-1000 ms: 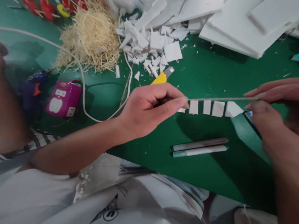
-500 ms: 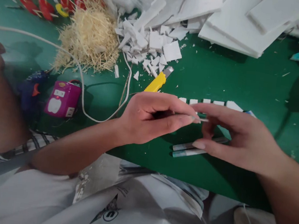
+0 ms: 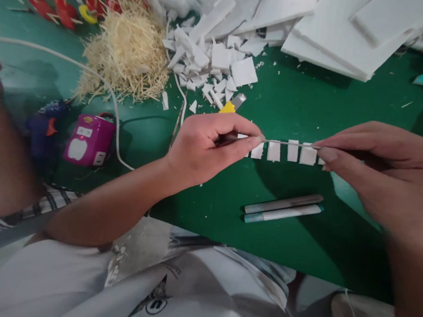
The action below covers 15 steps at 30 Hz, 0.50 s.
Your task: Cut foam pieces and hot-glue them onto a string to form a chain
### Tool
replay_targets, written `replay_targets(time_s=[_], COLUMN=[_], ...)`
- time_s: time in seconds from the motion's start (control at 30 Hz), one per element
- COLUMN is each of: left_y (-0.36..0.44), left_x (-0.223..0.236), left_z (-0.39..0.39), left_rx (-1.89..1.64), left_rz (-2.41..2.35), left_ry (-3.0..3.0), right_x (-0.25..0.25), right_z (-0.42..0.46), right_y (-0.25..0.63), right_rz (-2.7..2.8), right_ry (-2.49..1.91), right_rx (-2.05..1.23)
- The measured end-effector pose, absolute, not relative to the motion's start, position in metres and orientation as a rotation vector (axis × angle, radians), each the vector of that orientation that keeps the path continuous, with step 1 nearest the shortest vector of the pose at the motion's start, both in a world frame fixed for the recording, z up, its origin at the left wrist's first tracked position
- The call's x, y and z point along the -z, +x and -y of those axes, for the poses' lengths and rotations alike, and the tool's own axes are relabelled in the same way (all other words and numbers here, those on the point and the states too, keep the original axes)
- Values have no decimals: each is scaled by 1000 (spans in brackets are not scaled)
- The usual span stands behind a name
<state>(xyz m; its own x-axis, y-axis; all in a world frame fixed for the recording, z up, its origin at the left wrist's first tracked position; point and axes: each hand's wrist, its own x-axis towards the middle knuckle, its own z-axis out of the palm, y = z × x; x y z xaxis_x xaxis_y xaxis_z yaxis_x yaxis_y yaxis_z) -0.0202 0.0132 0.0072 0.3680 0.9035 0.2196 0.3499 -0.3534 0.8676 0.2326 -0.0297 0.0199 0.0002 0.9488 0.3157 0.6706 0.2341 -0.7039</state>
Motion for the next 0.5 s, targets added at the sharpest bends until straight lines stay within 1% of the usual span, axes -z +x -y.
replay_targets(time_s=[0.1,0.2,0.33,0.5], left_y=[-21,-22,-24,-25], left_x=[-4,-1,1,1], left_z=[-15,-18,-22,-24], left_rx=[-905,-895,-911,-904], left_rz=[-1106,-1126,-1144,-1144], left_ry=[1926,1954,1961,1986], right_x=[-24,-31,-35,-33], right_z=[26,26,27,25], right_y=[233,236,238,239], right_rz=[1651,1639,1697,1594], right_ry=[-1627,-1772,-1786,-1857], right_rx=[-449,-548,-611,-612])
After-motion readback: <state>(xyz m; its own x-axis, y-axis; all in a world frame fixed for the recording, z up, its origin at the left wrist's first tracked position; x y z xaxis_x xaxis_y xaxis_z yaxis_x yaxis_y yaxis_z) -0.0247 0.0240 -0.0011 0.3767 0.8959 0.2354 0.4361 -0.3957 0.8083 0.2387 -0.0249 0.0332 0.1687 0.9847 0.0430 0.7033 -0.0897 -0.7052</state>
